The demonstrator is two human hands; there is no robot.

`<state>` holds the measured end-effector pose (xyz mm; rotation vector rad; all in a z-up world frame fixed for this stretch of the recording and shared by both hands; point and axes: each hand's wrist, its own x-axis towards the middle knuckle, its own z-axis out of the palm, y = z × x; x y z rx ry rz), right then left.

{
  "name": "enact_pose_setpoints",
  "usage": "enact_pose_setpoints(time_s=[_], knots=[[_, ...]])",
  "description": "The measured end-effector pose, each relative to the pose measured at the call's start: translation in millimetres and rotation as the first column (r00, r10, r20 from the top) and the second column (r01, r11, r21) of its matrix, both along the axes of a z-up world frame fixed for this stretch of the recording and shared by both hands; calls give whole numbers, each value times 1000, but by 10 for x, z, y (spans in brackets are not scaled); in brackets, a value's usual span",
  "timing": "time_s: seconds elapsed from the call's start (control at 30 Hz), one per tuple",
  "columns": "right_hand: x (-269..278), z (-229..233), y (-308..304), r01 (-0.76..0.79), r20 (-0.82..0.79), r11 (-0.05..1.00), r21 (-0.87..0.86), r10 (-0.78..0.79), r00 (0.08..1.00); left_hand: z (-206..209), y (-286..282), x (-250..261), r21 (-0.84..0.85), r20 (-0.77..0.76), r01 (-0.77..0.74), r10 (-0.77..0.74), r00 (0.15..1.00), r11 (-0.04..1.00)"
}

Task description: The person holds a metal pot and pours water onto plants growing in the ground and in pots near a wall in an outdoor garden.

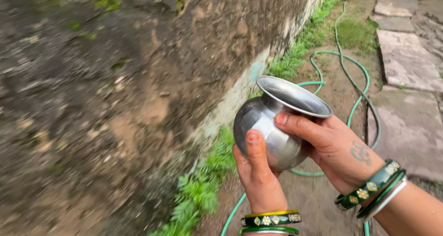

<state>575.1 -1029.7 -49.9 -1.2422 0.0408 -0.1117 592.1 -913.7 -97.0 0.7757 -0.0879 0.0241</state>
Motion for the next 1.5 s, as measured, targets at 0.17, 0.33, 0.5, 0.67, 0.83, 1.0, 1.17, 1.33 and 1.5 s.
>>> enact_pose_setpoints(time_s=[0.17,0.33,0.5,0.67,0.83,1.0,1.17,1.33,1.5], knots=[[558,-34,-1059,-61,89,996,-71,67,994,-162,-1047,555,9,14,-36,36,999,999],[1132,-27,-2105,-135,119,987,-85,145,982,-123,-2071,1058,45,-6,-102,102,995,994],[1683,-105,-2985,-208,89,978,-31,210,974,-67,-2910,1450,158,-148,-159,183,972,974],[2313,-337,-3600,-232,68,972,34,230,971,-238,-3483,2083,174,-133,-138,162,978,975],[3173,-631,-4269,-215,56,976,-22,216,975,-624,-4147,2960,145,-77,-179,192,978,973],[4219,-717,-5003,-240,85,969,-55,244,966,-860,-4915,4047,130,33,-226,224,974,965],[5247,-571,-5756,-179,150,980,-82,190,970,-766,-5672,5179,137,15,-152,151,988,979],[5969,-653,-6463,-203,65,979,-4,203,977,-772,-6353,5911,60,-4,-116,116,993,991],[6676,-790,-7215,-195,-16,980,-40,195,981,-860,-7056,6582,-6,17,-101,101,995,995]])
